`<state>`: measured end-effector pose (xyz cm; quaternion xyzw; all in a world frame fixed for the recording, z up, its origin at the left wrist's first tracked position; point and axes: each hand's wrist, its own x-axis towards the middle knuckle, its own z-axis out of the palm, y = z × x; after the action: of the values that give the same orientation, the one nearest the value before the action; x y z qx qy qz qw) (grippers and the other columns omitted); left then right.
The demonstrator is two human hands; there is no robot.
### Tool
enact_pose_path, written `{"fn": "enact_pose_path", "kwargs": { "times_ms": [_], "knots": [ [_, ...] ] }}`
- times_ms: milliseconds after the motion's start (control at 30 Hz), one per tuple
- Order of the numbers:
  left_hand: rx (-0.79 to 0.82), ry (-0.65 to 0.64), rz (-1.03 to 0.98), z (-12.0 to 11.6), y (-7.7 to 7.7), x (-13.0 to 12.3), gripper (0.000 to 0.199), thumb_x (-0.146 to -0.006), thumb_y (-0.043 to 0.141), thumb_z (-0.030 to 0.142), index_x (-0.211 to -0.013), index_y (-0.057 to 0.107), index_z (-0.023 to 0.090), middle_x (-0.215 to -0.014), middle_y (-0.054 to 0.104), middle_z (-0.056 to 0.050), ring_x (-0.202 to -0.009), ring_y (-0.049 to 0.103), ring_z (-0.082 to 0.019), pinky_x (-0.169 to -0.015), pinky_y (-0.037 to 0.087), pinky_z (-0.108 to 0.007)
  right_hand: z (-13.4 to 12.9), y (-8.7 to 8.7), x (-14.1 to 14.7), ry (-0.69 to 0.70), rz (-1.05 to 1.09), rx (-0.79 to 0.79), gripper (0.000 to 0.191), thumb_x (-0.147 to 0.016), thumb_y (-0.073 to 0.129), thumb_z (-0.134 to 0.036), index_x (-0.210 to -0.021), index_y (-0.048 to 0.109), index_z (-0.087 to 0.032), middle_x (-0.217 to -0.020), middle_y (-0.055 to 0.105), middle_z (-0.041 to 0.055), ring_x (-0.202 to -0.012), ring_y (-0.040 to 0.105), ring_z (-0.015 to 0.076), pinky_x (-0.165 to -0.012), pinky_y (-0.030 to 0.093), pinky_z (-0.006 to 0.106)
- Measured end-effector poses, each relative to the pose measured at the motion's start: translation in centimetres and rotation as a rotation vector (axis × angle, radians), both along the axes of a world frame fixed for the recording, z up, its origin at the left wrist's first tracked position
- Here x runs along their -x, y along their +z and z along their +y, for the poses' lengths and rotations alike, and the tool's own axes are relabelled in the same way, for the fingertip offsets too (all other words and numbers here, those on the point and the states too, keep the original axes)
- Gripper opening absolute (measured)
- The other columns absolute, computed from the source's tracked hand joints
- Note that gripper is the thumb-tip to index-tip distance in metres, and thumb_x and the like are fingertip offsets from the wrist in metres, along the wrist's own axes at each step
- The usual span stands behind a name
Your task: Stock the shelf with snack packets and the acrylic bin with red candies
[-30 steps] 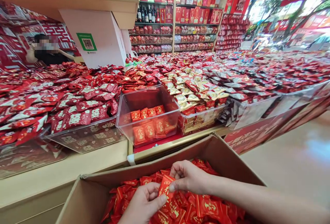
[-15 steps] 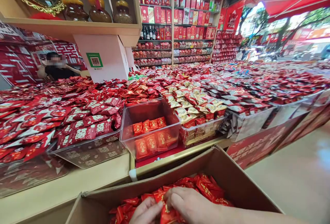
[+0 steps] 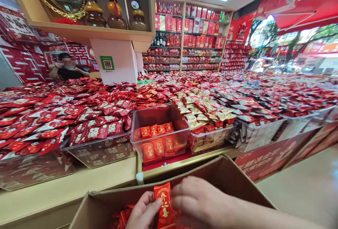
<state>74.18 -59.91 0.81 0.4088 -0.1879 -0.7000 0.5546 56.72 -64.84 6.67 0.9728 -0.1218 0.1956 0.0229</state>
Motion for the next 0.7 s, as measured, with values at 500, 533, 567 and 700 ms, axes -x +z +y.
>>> {"fn": "enact_pose_path", "kwargs": {
  "times_ms": [500, 533, 567, 700],
  "knots": [
    [0.035, -0.057, -0.164, -0.6, -2.9, -1.0, 0.033, -0.052, 0.075, 0.037, -0.066, 0.057, 0.015, -0.057, 0.062, 0.0, -0.053, 0.054, -0.011, -0.058, 0.04, -0.024, -17.4, 8.6, -8.5, -0.502, 0.809, -0.488, 0.034, -0.058, 0.061, -0.008, -0.091, 0.067, -0.009, -0.064, 0.063, 0.0027, -0.059, 0.054, 0.0159, -0.057, 0.042, 0.026],
    [0.037, -0.065, -0.179, -0.6, -2.9, -1.0, 0.034, -0.051, 0.075, 0.038, -0.066, 0.056, 0.015, -0.056, 0.062, 0.0, -0.052, 0.054, -0.011, -0.057, 0.04, -0.024, -17.5, 8.2, -8.8, -0.501, 0.857, -0.495, 0.031, -0.056, 0.062, -0.008, -0.086, 0.068, -0.008, -0.058, 0.061, 0.0024, -0.057, 0.054, 0.0165, -0.056, 0.042, 0.027],
    [0.043, -0.071, -0.193, -0.6, -2.8, -1.0, 0.034, -0.051, 0.075, 0.039, -0.066, 0.056, 0.015, -0.056, 0.062, 0.0, -0.053, 0.054, -0.011, -0.057, 0.04, -0.024, -17.5, 7.9, -9.1, -0.501, 0.897, -0.5, 0.027, -0.056, 0.063, -0.009, -0.082, 0.068, -0.007, -0.054, 0.059, 0.0024, -0.057, 0.054, 0.0172, -0.056, 0.042, 0.027],
    [0.069, -0.065, -0.223, -0.5, -2.3, -0.6, 0.037, -0.048, 0.076, 0.042, -0.064, 0.056, 0.016, -0.056, 0.061, 0.001, -0.054, 0.053, -0.011, -0.058, 0.039, -0.024, -17.8, 7.0, -9.7, -0.494, 0.954, -0.503, 0.022, -0.058, 0.066, -0.02, -0.075, 0.068, -0.005, -0.056, 0.059, 0.0046, -0.06, 0.055, 0.0186, -0.058, 0.042, 0.029]
  ]
}}
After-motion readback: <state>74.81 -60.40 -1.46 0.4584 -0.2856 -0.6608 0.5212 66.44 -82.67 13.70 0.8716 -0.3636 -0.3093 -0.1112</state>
